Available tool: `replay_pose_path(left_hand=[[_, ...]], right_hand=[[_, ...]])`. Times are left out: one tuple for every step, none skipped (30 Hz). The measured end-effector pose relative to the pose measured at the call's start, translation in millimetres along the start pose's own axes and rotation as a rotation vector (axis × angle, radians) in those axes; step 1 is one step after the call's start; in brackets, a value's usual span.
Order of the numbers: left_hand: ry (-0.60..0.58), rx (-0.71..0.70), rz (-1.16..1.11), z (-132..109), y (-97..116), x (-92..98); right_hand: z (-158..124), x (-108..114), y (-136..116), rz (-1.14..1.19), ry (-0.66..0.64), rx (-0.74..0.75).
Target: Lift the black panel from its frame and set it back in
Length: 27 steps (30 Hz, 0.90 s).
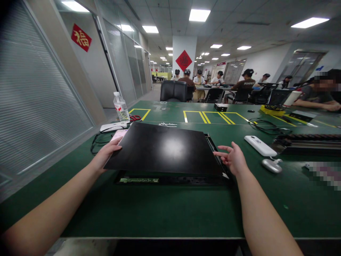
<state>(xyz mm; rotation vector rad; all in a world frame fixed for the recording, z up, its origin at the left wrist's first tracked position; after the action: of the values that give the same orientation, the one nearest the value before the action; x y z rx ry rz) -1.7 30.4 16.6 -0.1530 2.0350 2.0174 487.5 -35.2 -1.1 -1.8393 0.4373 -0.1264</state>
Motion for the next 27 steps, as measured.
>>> replay_pose_path(left_hand=[[0.002,0.004,-0.002,-1.2,-0.5,-2.2],[0.000,0.006,-0.005,-2.2,-1.1,-4.2],[-0.006,0.007,-0.008,-3.1,-1.6,-5.8],[-0.016,0.009,-0.012,-3.6,-2.0,-6.7],[-0.024,0.008,-0.016,-3.8,-2.1,-6.8],[-0.029,0.004,-0.018,-3.8,-1.8,-6.0],[-0.034,-0.002,-0.017,-3.4,-1.2,-4.8],[-0.039,-0.009,-0.014,-2.9,-0.3,-3.3],[-0.043,-0.018,-0.009,-2.3,1.1,-2.0],[-0.043,-0.029,-0.003,-1.8,2.6,-0.7],[-0.041,-0.038,0.004,-1.3,4.3,0.2],[-0.039,-0.045,0.010,-1.1,5.9,0.7],[-0.031,-0.051,0.014,-1.0,7.2,0.9],[-0.021,-0.055,0.016,-1.0,8.3,1.0],[-0.016,-0.056,0.015,-1.2,8.8,0.7],[-0.014,-0.054,0.013,-1.4,8.9,0.2],[-0.014,-0.048,0.008,-1.5,8.4,-0.5],[-0.017,-0.040,0.000,-1.7,7.3,-1.2],[-0.021,-0.029,-0.007,-1.9,5.7,-2.1],[-0.028,-0.017,-0.012,-2.0,3.7,-3.0],[-0.034,-0.007,-0.016,-2.1,1.5,-4.0],[-0.043,-0.001,-0.018,-2.2,-0.9,-5.2],[-0.055,0.002,-0.016,-2.2,-3.4,-6.4],[-0.067,0.002,-0.015,-2.0,-6.0,-7.6],[-0.079,0.003,-0.015,-1.8,-8.8,-8.6],[-0.091,0.006,-0.016,-1.3,-11.6,-9.4],[-0.102,0.012,-0.017,-0.8,-14.4,-10.0]], right_hand=[[0.1,0.2,0.2,0.001,0.010,-0.004],[0.4,0.7,0.5,0.000,0.017,-0.008],[0.8,1.2,0.9,0.000,0.022,-0.011],[1.3,1.7,1.3,0.000,0.024,-0.013],[1.6,2.0,1.6,0.001,0.022,-0.016],[1.8,2.1,1.8,0.003,0.017,-0.017],[1.8,1.9,1.9,0.008,0.010,-0.016],[1.6,1.6,1.8,0.013,0.001,-0.014],[1.1,1.0,1.6,0.020,-0.010,-0.010],[0.5,0.1,1.2,0.026,-0.021,-0.006],[-0.2,-0.8,0.9,0.031,-0.031,-0.001],[-0.9,-1.8,0.6,0.034,-0.039,0.002],[-1.5,-2.8,0.4,0.034,-0.047,0.004],[-1.9,-3.6,0.4,0.033,-0.051,0.004],[-2.1,-4.2,0.5,0.030,-0.055,0.002],[-1.9,-4.5,0.7,0.028,-0.055,0.000],[-1.5,-4.4,1.0,0.027,-0.052,-0.003],[-0.9,-3.8,1.3,0.028,-0.047,-0.004],[-0.1,-2.6,1.4,0.028,-0.036,-0.005],[0.8,-1.1,1.6,0.027,-0.022,-0.005],[1.8,0.7,1.7,0.024,-0.005,-0.005],[2.7,2.7,1.8,0.020,0.013,-0.005],[3.6,4.5,1.9,0.014,0.030,-0.006],[4.5,6.3,2.2,0.007,0.047,-0.008],[5.3,7.9,2.4,0.000,0.063,-0.009],[6.2,9.2,2.7,-0.007,0.078,-0.007],[7.0,10.4,3.0,-0.015,0.093,-0.004]])
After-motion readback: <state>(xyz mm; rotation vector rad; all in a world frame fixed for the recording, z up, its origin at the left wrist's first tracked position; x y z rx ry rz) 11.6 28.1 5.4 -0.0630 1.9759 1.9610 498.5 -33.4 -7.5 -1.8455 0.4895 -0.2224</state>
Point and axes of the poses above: each hand's wrist, its own z-axis towards the middle knuckle, its own x-axis out of the back of the hand, y = z × x, the point moved 4 cm from there along z, towards the middle knuckle, and after that the axes turned 5 degrees about -y, right-handed, at the moved point
